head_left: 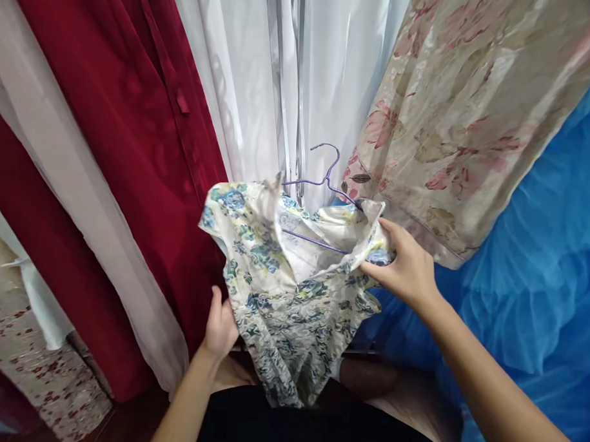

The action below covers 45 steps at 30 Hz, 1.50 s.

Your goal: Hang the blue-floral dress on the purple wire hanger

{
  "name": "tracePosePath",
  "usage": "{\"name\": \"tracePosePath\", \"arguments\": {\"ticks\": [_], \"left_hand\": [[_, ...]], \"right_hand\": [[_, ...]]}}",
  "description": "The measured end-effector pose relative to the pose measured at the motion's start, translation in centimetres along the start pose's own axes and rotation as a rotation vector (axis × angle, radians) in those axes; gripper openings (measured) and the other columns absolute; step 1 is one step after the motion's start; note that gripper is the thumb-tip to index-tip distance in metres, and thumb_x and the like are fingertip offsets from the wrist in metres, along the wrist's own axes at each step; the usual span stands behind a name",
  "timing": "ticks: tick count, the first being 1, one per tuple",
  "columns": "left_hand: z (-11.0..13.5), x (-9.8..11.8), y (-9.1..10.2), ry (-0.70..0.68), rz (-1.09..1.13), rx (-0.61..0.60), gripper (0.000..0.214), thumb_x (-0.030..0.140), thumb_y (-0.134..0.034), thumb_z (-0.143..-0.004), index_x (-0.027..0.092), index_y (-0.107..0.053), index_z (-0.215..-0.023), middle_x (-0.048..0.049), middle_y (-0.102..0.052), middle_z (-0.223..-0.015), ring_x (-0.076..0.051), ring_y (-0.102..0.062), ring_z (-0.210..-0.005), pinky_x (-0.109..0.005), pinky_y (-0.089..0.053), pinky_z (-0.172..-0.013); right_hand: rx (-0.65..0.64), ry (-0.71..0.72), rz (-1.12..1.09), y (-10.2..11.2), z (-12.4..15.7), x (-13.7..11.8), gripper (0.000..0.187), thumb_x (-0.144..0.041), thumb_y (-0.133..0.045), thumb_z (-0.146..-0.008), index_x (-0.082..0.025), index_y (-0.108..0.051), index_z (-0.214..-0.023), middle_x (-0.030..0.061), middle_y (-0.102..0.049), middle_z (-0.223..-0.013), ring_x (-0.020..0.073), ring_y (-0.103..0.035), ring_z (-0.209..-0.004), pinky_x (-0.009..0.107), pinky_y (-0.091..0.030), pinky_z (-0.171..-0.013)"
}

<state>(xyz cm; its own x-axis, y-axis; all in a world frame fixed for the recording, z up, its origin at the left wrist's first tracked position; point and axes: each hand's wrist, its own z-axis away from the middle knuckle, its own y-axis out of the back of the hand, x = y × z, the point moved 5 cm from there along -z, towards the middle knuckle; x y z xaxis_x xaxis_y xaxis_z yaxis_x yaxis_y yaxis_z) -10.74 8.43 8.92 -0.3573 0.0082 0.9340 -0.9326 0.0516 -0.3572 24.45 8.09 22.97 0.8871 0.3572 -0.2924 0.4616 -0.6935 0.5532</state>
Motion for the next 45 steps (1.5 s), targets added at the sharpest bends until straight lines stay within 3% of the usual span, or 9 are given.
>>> {"name": "tracePosePath", "arguments": {"ticks": [2, 5, 12, 17, 20, 22, 25, 32, 45], "left_hand": [[1.6, -2.6, 0.7, -0.029, 0.049, 0.142, 0.089, 0.091, -0.044, -0.075, 0.026, -0.063, -0.133, -0.0104, -0.066, -0.135, -0.035, -0.044, -0.143, -0.05, -0.038, -0.117], [3.7, -6.3, 1.4, -0.007, 0.025, 0.263, 0.076, 0.063, -0.079, -0.067, 0.032, -0.061, -0.134, -0.0057, -0.07, -0.129, -0.033, -0.05, -0.139, -0.047, -0.04, -0.117], [7.5, -9.2, -2.7, 0.141, -0.025, -0.006, 0.075, 0.042, -0.088, -0.063, 0.026, -0.065, -0.133, -0.01, -0.073, -0.122, -0.037, -0.058, -0.131, -0.052, -0.038, -0.119], [8.9, -10.6, -5.9, 0.165, 0.042, 0.038, 0.066, 0.046, -0.084, -0.07, 0.025, -0.068, -0.13, -0.0122, -0.072, -0.123, -0.036, -0.053, -0.136, -0.051, -0.035, -0.121], [8.9, -10.6, -6.2, 0.146, 0.051, 0.095, 0.063, 0.044, -0.085, -0.068, 0.026, -0.07, -0.127, -0.0108, -0.071, -0.127, -0.035, -0.053, -0.136, -0.05, -0.035, -0.121], [8.7, -9.9, -6.1, 0.126, 0.029, 0.097, 0.058, 0.042, -0.085, -0.068, 0.027, -0.072, -0.123, -0.0094, -0.07, -0.13, -0.035, -0.055, -0.134, -0.05, -0.036, -0.12], [8.5, -8.6, -5.9, 0.104, 0.004, 0.084, 0.054, 0.039, -0.085, -0.068, 0.028, -0.074, -0.119, -0.0087, -0.07, -0.13, -0.035, -0.057, -0.132, -0.051, -0.037, -0.12], [9.2, -8.8, -6.7, 0.079, -0.04, 0.085, 0.059, 0.04, -0.084, -0.071, 0.022, -0.071, -0.126, -0.0102, -0.065, -0.137, -0.034, -0.053, -0.136, -0.049, -0.035, -0.121], [8.9, -8.9, -6.9, -0.011, -0.183, -0.012, 0.059, 0.043, -0.077, -0.081, 0.017, -0.065, -0.132, -0.0126, -0.061, -0.142, -0.033, -0.05, -0.139, -0.049, -0.033, -0.122]], "right_hand": [[-0.037, 0.035, 0.013, 0.1, -0.7, -0.6, 0.079, -0.042, -0.075, -0.07, -0.025, -0.05, -0.143, 0.012, -0.063, -0.137, 0.0386, -0.063, -0.118, 0.043, -0.056, -0.085], [-0.094, 0.118, 0.0, -0.1, -1.1, -1.6, 0.079, -0.041, -0.074, -0.07, -0.024, -0.05, -0.143, 0.0118, -0.063, -0.136, 0.0378, -0.064, -0.117, 0.042, -0.055, -0.084], [-0.106, 0.259, -0.168, 0.2, -0.1, -1.7, 0.076, -0.036, -0.069, -0.074, -0.024, -0.047, -0.146, 0.0143, -0.054, -0.141, 0.0386, -0.053, -0.129, 0.052, -0.043, -0.107], [0.205, -0.184, -0.536, -1.1, 6.7, -3.6, 0.025, -0.035, -0.058, -0.089, -0.026, -0.061, -0.112, 0.0115, -0.065, -0.114, 0.0337, -0.061, -0.11, 0.052, -0.048, -0.098], [-0.112, -0.514, -0.803, -6.9, 13.5, -5.9, 0.028, -0.045, -0.052, -0.093, -0.027, -0.053, -0.072, 0.0021, -0.053, -0.065, 0.0253, -0.055, -0.063, 0.039, -0.048, -0.061], [-0.393, -0.533, -0.948, -10.4, 16.9, -7.7, 0.042, -0.053, -0.051, -0.094, -0.026, -0.044, -0.063, 0.0001, -0.046, -0.057, 0.0221, -0.048, -0.055, 0.036, -0.041, -0.055], [-0.569, -0.526, -1.015, -12.4, 18.6, -8.6, 0.045, -0.054, -0.053, -0.095, -0.024, -0.043, -0.064, -0.0013, -0.044, -0.058, 0.0191, -0.044, -0.057, 0.032, -0.034, -0.056], [-0.559, -0.532, -0.988, -10.0, 17.3, -7.4, 0.054, -0.056, -0.046, -0.099, -0.022, -0.037, -0.059, -0.0027, -0.032, -0.058, 0.0139, -0.03, -0.056, 0.029, -0.024, -0.054], [-0.475, -0.596, -1.022, -8.4, 17.0, -7.2, 0.047, -0.046, -0.05, -0.098, -0.02, -0.047, -0.059, -0.0038, -0.036, -0.056, 0.0119, -0.032, -0.055, 0.028, -0.025, -0.054]]}}
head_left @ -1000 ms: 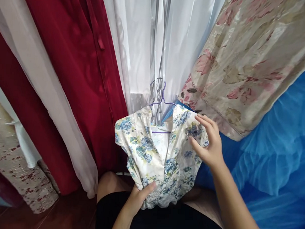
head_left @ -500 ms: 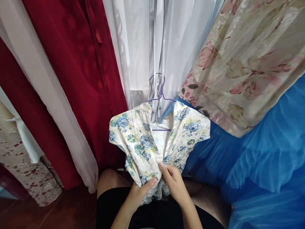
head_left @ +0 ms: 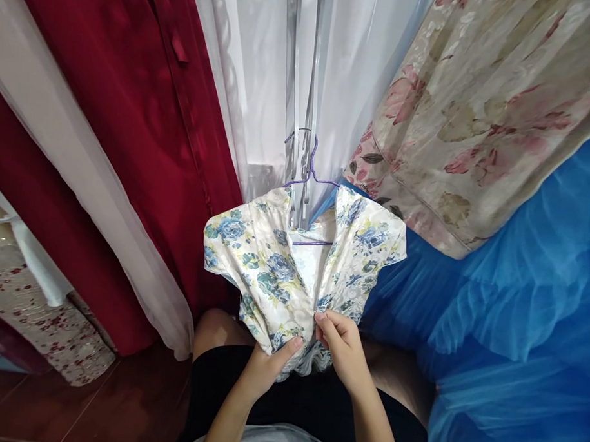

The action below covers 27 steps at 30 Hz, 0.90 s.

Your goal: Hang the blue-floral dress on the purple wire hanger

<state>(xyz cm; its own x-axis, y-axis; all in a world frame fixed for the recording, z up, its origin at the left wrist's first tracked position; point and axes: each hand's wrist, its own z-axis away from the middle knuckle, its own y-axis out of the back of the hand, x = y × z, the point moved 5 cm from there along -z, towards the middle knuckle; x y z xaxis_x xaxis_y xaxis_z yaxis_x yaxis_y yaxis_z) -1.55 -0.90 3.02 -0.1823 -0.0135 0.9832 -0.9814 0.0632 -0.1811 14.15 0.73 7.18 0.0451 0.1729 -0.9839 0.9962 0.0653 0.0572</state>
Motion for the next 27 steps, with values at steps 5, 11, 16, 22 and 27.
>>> {"name": "tracePosePath", "arguments": {"ticks": [5, 11, 16, 22, 27], "left_hand": [[0.0, 0.1, 0.0, -0.024, -0.023, 0.0, 0.06, 0.04, -0.076, -0.082, 0.019, -0.062, -0.137, -0.0128, -0.06, -0.143, -0.032, -0.05, -0.139, -0.048, -0.037, -0.12], [0.2, 0.3, 0.6, -0.067, -0.062, 0.094, 0.06, 0.041, -0.076, -0.082, 0.018, -0.063, -0.135, -0.0132, -0.064, -0.138, -0.033, -0.051, -0.138, -0.049, -0.039, -0.118], [0.0, 0.2, 1.8, -0.153, -0.204, 0.119, 0.048, 0.04, -0.075, -0.083, 0.017, -0.066, -0.125, -0.0127, -0.07, -0.123, -0.031, -0.061, -0.125, -0.047, -0.045, -0.112], [0.5, 4.9, 6.6, -0.629, -0.254, 0.659, 0.043, 0.032, -0.076, -0.082, 0.018, -0.06, -0.12, -0.009, -0.062, -0.109, -0.022, -0.062, -0.102, -0.033, -0.052, -0.089], [0.4, 9.0, 3.1, -0.789, -0.429, 0.373, 0.019, 0.017, -0.071, -0.085, 0.02, -0.061, -0.101, -0.0037, -0.058, -0.096, -0.016, -0.058, -0.088, -0.027, -0.049, -0.08]], "right_hand": [[0.007, -0.022, -0.001, 0.4, 0.4, -0.7, 0.049, -0.047, -0.051, -0.096, -0.02, -0.049, -0.056, -0.0038, -0.036, -0.051, 0.0117, -0.033, -0.051, 0.028, -0.026, -0.052], [-0.006, -0.011, -0.033, 0.1, 0.5, -1.1, 0.049, -0.046, -0.052, -0.096, -0.019, -0.05, -0.055, -0.0036, -0.038, -0.048, 0.0114, -0.033, -0.048, 0.028, -0.027, -0.051], [-0.025, -0.026, -0.027, 0.4, 1.0, -2.0, 0.049, -0.043, -0.05, -0.098, -0.019, -0.052, -0.056, -0.0035, -0.04, -0.048, 0.011, -0.035, -0.048, 0.027, -0.027, -0.052], [-0.004, -0.06, -0.05, 1.0, 1.5, -2.6, 0.047, -0.042, -0.05, -0.098, -0.018, -0.055, -0.059, -0.0035, -0.043, -0.048, 0.0107, -0.037, -0.048, 0.027, -0.027, -0.052], [-0.017, -0.09, -0.133, 0.0, 1.1, -2.5, 0.045, -0.043, -0.051, -0.096, -0.017, -0.056, -0.059, -0.0038, -0.042, -0.046, 0.0104, -0.037, -0.046, 0.026, -0.026, -0.051]]}}
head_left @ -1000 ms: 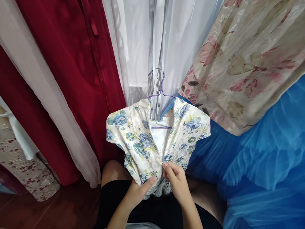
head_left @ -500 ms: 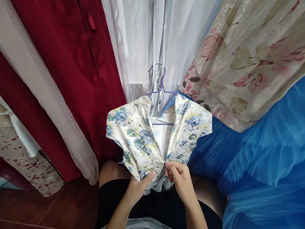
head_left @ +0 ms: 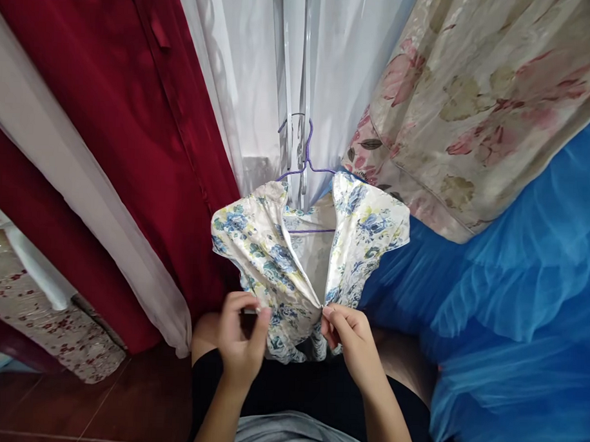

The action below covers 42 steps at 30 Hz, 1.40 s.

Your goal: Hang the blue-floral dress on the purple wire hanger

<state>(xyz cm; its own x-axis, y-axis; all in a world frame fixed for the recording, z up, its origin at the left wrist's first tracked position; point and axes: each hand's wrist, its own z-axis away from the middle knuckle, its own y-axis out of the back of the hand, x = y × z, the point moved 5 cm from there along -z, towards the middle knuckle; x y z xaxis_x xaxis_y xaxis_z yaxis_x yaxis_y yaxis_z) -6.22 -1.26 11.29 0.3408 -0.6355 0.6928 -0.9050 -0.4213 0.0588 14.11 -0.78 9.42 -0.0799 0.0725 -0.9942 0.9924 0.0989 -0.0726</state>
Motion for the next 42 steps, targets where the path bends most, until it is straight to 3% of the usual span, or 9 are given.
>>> {"name": "tracePosePath", "arguments": {"ticks": [2, 4, 8, 15, 19, 23, 28, 33, 42], "left_hand": [[0.1, 1.2, -3.1, 0.049, -0.012, -0.361, 0.009, 0.015, -0.064, -0.09, 0.02, -0.064, -0.097, -0.0034, -0.061, -0.091, -0.017, -0.059, -0.086, -0.027, -0.049, -0.079], [0.3, 1.9, -5.2, 0.087, -0.01, -0.526, 0.008, 0.014, -0.061, -0.091, 0.02, -0.064, -0.095, -0.0032, -0.063, -0.089, -0.016, -0.06, -0.085, -0.027, -0.049, -0.078], [0.5, 2.1, -6.6, 0.128, 0.026, -0.473, 0.005, 0.015, -0.059, -0.093, 0.019, -0.063, -0.093, -0.003, -0.064, -0.088, -0.016, -0.061, -0.085, -0.026, -0.048, -0.078], [1.1, 1.4, -6.9, 0.19, 0.062, -0.439, 0.005, 0.02, -0.06, -0.095, 0.019, -0.064, -0.098, -0.0033, -0.066, -0.092, -0.016, -0.063, -0.087, -0.026, -0.049, -0.081], [1.6, 1.6, -7.0, 0.229, 0.101, -0.51, 0.008, 0.02, -0.057, -0.097, 0.018, -0.064, -0.093, -0.0025, -0.066, -0.089, -0.015, -0.062, -0.086, -0.025, -0.048, -0.081], [2.3, 2.0, -6.6, 0.31, 0.214, -0.505, 0.012, 0.025, -0.056, -0.098, 0.018, -0.066, -0.097, -0.0037, -0.067, -0.093, -0.016, -0.064, -0.09, -0.026, -0.048, -0.085], [3.0, 1.4, -6.9, 0.45, 0.278, -0.467, 0.016, 0.03, -0.055, -0.099, 0.017, -0.066, -0.098, -0.0045, -0.067, -0.089, -0.018, -0.064, -0.088, -0.028, -0.05, -0.083], [2.9, 1.6, -6.6, 0.399, 0.309, -0.364, 0.016, 0.031, -0.057, -0.098, 0.017, -0.065, -0.093, -0.0034, -0.064, -0.08, -0.018, -0.063, -0.081, -0.03, -0.051, -0.081], [1.9, 2.1, -5.7, 0.385, 0.352, -0.51, 0.014, 0.028, -0.063, -0.094, 0.016, -0.066, -0.098, -0.0071, -0.068, -0.088, -0.02, -0.067, -0.084, -0.031, -0.054, -0.081]], "right_hand": [[-0.014, 0.002, -0.041, -0.5, -0.2, 0.0, 0.045, -0.044, -0.052, -0.095, -0.017, -0.057, -0.06, -0.0038, -0.042, -0.047, 0.0103, -0.037, -0.046, 0.026, -0.026, -0.051], [-0.025, 0.009, -0.079, -0.8, -0.2, -0.1, 0.045, -0.046, -0.053, -0.095, -0.017, -0.057, -0.061, -0.0042, -0.041, -0.047, 0.01, -0.035, -0.046, 0.026, -0.025, -0.05], [-0.022, 0.005, -0.103, -0.7, -0.1, 0.0, 0.045, -0.049, -0.057, -0.094, -0.016, -0.058, -0.063, -0.0048, -0.039, -0.047, 0.0094, -0.032, -0.046, 0.026, -0.021, -0.049], [-0.015, -0.019, -0.149, -0.4, 0.2, 0.5, 0.047, -0.052, -0.061, -0.092, -0.016, -0.061, -0.063, -0.0057, -0.033, -0.047, 0.0088, -0.025, -0.046, 0.027, -0.014, -0.048], [-0.059, -0.065, -0.379, -0.7, 0.2, 0.9, 0.043, -0.045, -0.061, -0.095, -0.015, -0.061, -0.063, -0.0067, -0.032, -0.046, 0.008, -0.02, -0.046, 0.027, -0.014, -0.049], [-0.103, -0.122, -0.599, -1.3, 0.1, 1.2, 0.041, -0.04, -0.059, -0.097, -0.016, -0.059, -0.063, -0.0078, -0.028, -0.044, 0.0083, -0.017, -0.046, 0.027, -0.015, -0.05], [-0.059, -0.103, -0.546, -1.6, -0.1, 1.4, 0.039, -0.04, -0.062, -0.096, -0.015, -0.06, -0.065, -0.0075, -0.031, -0.046, 0.0082, -0.018, -0.047, 0.027, -0.015, -0.05], [-0.079, -0.125, -0.518, -2.0, 0.1, 1.4, 0.04, -0.043, -0.061, -0.095, -0.016, -0.061, -0.066, -0.008, -0.03, -0.045, 0.008, -0.017, -0.046, 0.027, -0.014, -0.05], [-0.055, -0.077, -0.333, -1.6, 0.0, 1.0, 0.046, -0.047, -0.06, -0.095, -0.016, -0.055, -0.06, -0.0055, -0.033, -0.051, 0.0089, -0.021, -0.049, 0.028, -0.013, -0.05]]}}
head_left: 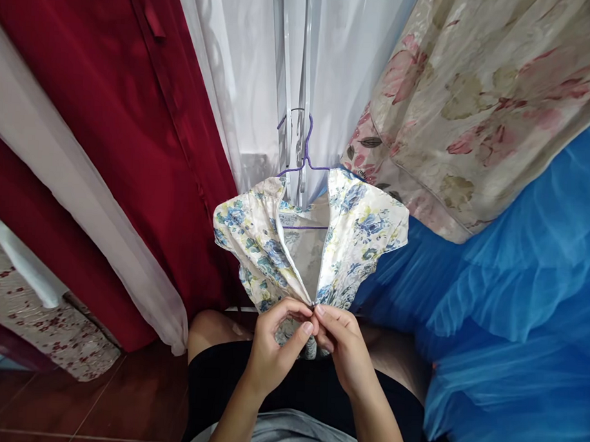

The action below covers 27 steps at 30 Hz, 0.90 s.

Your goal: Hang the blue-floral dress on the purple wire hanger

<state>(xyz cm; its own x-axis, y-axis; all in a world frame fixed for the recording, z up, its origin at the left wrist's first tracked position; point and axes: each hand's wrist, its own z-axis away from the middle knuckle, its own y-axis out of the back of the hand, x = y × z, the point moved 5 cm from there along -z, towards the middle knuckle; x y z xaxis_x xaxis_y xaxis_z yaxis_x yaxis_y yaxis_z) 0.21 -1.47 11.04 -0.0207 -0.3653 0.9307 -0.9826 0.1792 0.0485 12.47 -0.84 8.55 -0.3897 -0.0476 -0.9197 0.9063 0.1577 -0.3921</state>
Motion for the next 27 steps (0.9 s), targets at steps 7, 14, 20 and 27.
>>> {"name": "tracePosePath", "arguments": {"ticks": [7, 14, 20, 27], "left_hand": [[0.4, 0.3, 0.9, -0.072, -0.1, 0.027, 0.009, 0.022, -0.063, -0.092, 0.017, -0.069, -0.097, -0.0076, -0.07, -0.091, -0.021, -0.067, -0.088, -0.032, -0.053, -0.085], [-0.1, -0.4, 0.8, -0.022, 0.028, -0.01, 0.008, 0.024, -0.063, -0.093, 0.017, -0.066, -0.091, -0.0053, -0.067, -0.084, -0.018, -0.066, -0.081, -0.03, -0.053, -0.078], [0.3, -2.4, 0.3, 0.029, 0.009, 0.123, 0.011, 0.026, -0.059, -0.096, 0.017, -0.063, -0.093, -0.0043, -0.066, -0.084, -0.017, -0.065, -0.083, -0.028, -0.051, -0.08], [0.0, -3.2, 0.1, -0.092, -0.193, 0.207, 0.008, 0.018, -0.062, -0.092, 0.02, -0.059, -0.099, -0.0044, -0.064, -0.092, -0.018, -0.064, -0.088, -0.028, -0.05, -0.082]], "right_hand": [[-0.026, 0.032, 0.109, -0.5, 0.2, -0.2, 0.047, -0.047, -0.057, -0.097, -0.016, -0.059, -0.062, -0.0055, -0.034, -0.047, 0.0091, -0.023, -0.047, 0.028, -0.016, -0.05], [-0.016, 0.023, 0.137, -0.3, -0.1, 0.1, 0.049, -0.051, -0.059, -0.094, -0.017, -0.057, -0.06, -0.0055, -0.035, -0.046, 0.0089, -0.024, -0.046, 0.028, -0.016, -0.049], [-0.012, 0.001, 0.091, -0.4, -0.2, 0.3, 0.045, -0.049, -0.059, -0.093, -0.015, -0.061, -0.063, -0.0058, -0.035, -0.045, 0.0083, -0.024, -0.045, 0.026, -0.015, -0.049], [-0.099, -0.034, 0.076, -0.8, 0.1, 0.3, 0.043, -0.046, -0.057, -0.094, -0.015, -0.061, -0.065, -0.0063, -0.036, -0.045, 0.0075, -0.024, -0.044, 0.026, -0.016, -0.048]]}}
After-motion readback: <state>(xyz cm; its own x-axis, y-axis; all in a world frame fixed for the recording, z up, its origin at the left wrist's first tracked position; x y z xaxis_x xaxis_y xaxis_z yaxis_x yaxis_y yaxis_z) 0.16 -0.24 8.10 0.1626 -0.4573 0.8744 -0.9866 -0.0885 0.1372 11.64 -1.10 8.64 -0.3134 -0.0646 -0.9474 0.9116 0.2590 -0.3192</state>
